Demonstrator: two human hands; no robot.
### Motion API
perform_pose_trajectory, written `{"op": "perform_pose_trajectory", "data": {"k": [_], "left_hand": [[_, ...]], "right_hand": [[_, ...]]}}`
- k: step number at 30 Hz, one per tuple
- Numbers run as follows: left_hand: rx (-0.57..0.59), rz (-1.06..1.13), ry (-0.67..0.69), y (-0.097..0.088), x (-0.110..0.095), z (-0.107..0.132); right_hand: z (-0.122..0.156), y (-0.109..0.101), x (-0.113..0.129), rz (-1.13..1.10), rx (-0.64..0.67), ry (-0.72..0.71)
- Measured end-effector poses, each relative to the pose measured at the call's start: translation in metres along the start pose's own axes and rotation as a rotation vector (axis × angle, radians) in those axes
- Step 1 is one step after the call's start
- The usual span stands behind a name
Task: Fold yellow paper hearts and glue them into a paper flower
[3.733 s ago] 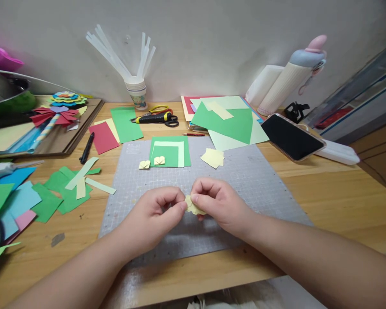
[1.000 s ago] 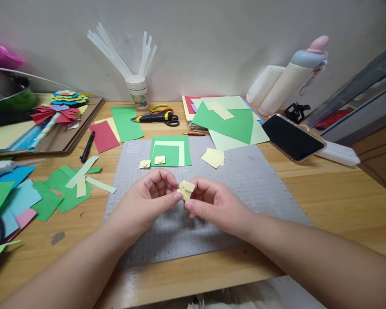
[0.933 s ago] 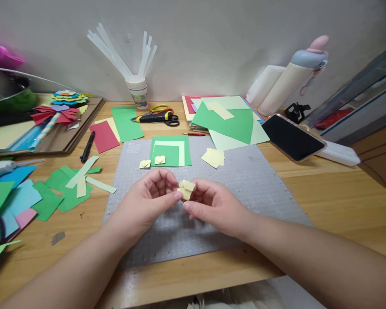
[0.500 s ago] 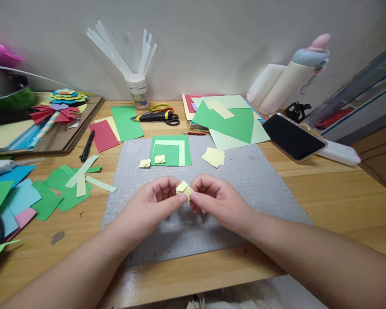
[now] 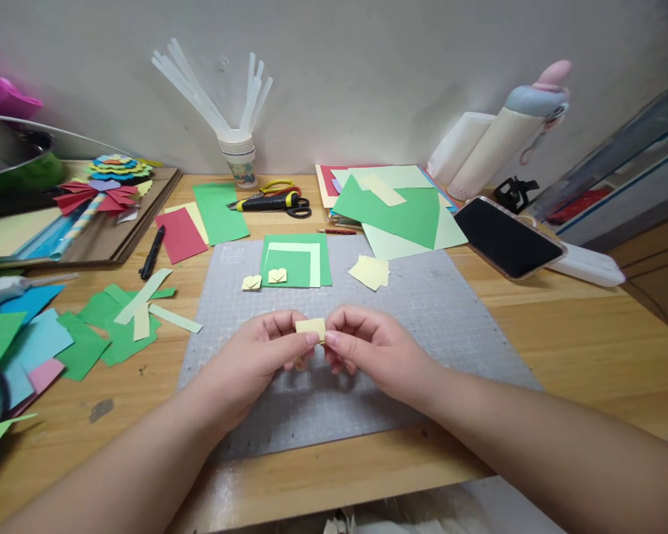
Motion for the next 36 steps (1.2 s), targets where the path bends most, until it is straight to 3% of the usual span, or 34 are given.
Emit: {"op": "perform_pose_trajectory", "data": {"k": [9, 16, 36], "left_hand": [[-0.056, -0.034, 0.041, 0.005, -0.005, 0.003], [-0.024, 0.042, 0.113, 0.010, -0.010, 0.005], [0.005, 0.056, 0.141, 0.008, -0.011, 0.006]], "right_hand": [[0.005, -0.001, 0.006, 0.133, -0.042, -0.027], [0.005, 0.000, 0.011, 0.185, -0.055, -0.124], [0.006, -0.001, 0.009, 0.163, -0.036, -0.063]]}}
Point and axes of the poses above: each hand's wrist, its own z-axis away from the middle knuckle, its own y-axis out of the palm, x = y × z, the point moved 6 cm from there along -z, towards the middle knuckle, and after that the axes turned 9 degrees about z, right-handed, at the moved point
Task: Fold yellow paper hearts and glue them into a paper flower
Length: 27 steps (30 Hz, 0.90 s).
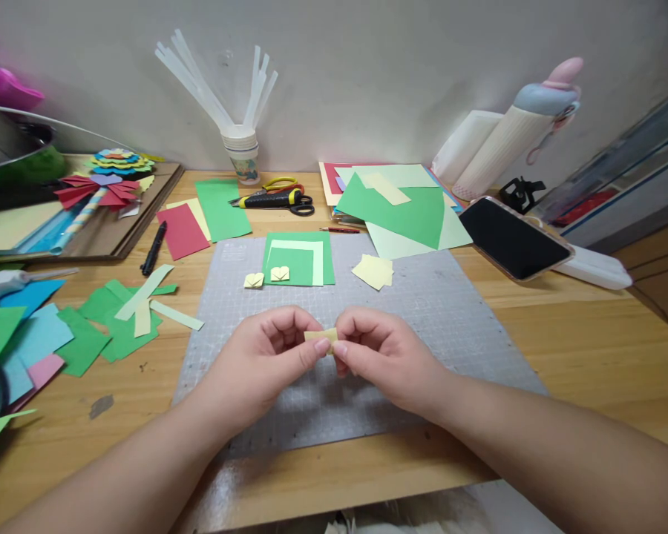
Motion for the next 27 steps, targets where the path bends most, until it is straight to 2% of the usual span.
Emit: {"op": "perform_pose_trajectory", "data": {"k": [6, 14, 20, 27], "left_hand": [[-0.011, -0.119, 0.010, -0.0004, -0.0018, 0.0032], [-0.005, -0.150, -0.019, -0.0005, 0.0008, 0.0022], [-0.014, -0.179, -0.066, 0.0003, 0.0045, 0.0033], [0.064, -0.153, -0.117, 0.0073, 0.0076, 0.0051]], "right_hand": [[0.0032, 0.0032, 0.0009, 0.052, 0.043, -0.036], [0.0034, 0.0001, 0.0032, 0.072, 0.005, -0.065], [0.0032, -0.0012, 0.0001, 0.100, -0.005, -0.008], [0.0047, -0.0019, -0.0017, 0.116, 0.012, 0.032]]}}
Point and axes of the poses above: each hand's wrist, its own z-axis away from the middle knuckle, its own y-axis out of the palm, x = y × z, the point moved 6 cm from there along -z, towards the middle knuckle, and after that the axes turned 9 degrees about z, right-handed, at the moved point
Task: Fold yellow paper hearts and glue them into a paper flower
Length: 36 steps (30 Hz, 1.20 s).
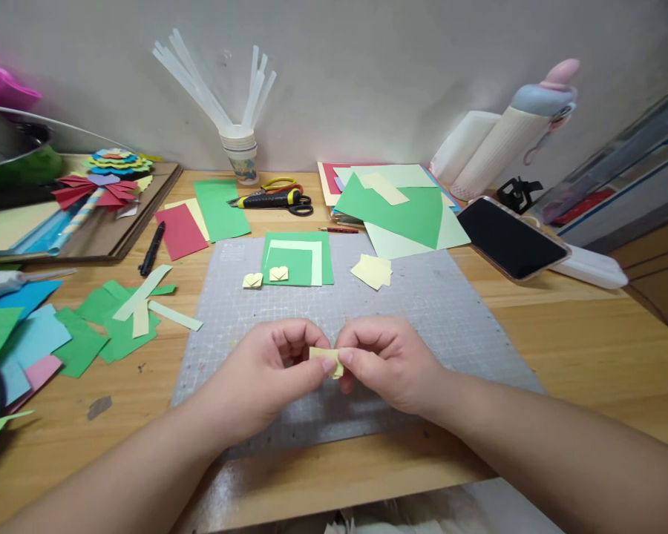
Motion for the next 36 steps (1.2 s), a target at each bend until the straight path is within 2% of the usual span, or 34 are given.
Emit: {"op": "perform_pose_trajectory", "data": {"k": [4, 7, 10, 12, 21, 26, 33, 36], "left_hand": [[0.014, 0.073, -0.022, 0.001, 0.002, -0.001], [-0.057, 0.141, 0.016, -0.007, 0.001, -0.003], [-0.141, 0.172, 0.020, -0.013, 0.002, -0.004], [-0.134, 0.170, 0.011, -0.012, 0.003, -0.005], [-0.116, -0.083, 0.042, -0.006, 0.006, -0.005], [-0.114, -0.115, 0.045, -0.006, 0.006, -0.003], [-0.134, 0.016, 0.049, -0.009, -0.001, -0.004], [-0.163, 0.040, 0.030, -0.011, -0.002, -0.005]], "right_hand": [[-0.002, 0.001, 0.000, -0.063, 0.028, -0.013], [-0.004, 0.000, 0.003, -0.110, 0.012, -0.076], [-0.005, 0.002, 0.001, -0.118, 0.002, -0.052], [-0.006, 0.002, -0.001, -0.102, -0.015, -0.028], [-0.006, -0.001, -0.005, -0.015, -0.068, -0.005], [-0.004, -0.003, 0.000, 0.077, -0.073, -0.011], [-0.007, -0.002, 0.000, -0.183, -0.001, -0.025], [-0.007, -0.001, -0.003, -0.192, -0.002, 0.002]]}}
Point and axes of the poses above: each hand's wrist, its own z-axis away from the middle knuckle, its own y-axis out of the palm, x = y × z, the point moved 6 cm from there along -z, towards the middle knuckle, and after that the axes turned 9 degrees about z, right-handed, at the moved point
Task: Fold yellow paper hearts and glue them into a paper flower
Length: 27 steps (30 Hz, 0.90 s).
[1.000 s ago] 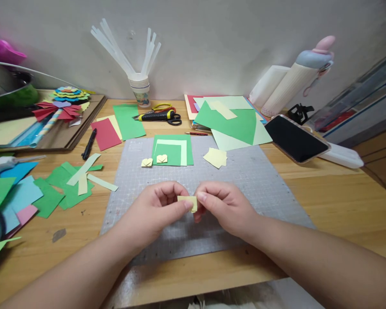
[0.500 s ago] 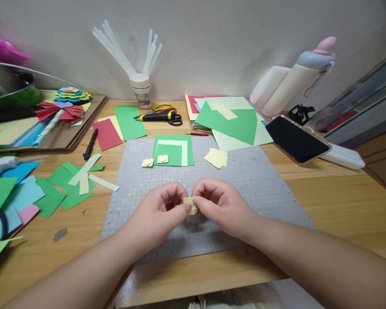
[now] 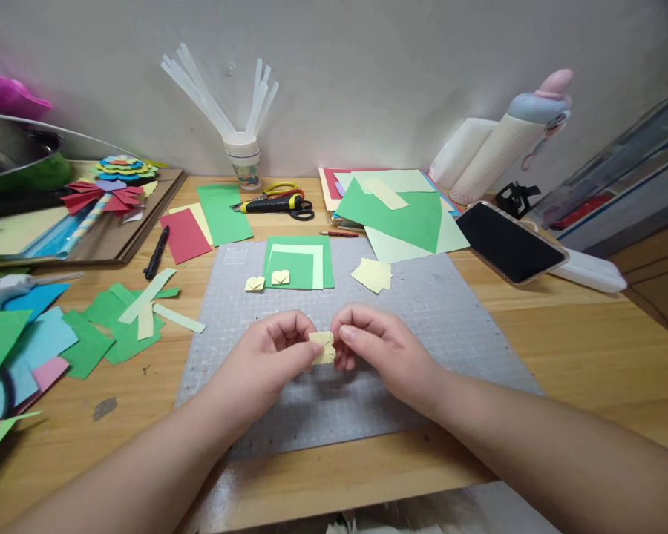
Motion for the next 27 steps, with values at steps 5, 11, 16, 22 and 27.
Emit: {"op": "perform_pose_trajectory", "data": {"k": [5, 11, 16, 22, 27], "left_hand": [[0.015, -0.001, -0.001, 0.0025, -0.0005, 0.0005], [-0.010, -0.048, 0.025, 0.0002, 0.0009, 0.0003], [-0.021, -0.120, 0.067, -0.0012, 0.0006, 0.0005], [-0.027, -0.142, 0.061, -0.0002, -0.0004, 0.0010], [-0.026, -0.123, 0.041, -0.0010, 0.0039, 0.0017]], "right_hand": [[0.0009, 0.0022, -0.0030, 0.054, -0.001, 0.027], [-0.0001, 0.0021, -0.0020, 0.063, -0.001, 0.022], [-0.0005, 0.0017, -0.0028, 0.098, -0.018, 0.001], [0.0001, -0.0001, -0.0022, 0.155, -0.058, -0.024], [0.0000, -0.0003, 0.0010, 0.202, -0.092, -0.037]]}}
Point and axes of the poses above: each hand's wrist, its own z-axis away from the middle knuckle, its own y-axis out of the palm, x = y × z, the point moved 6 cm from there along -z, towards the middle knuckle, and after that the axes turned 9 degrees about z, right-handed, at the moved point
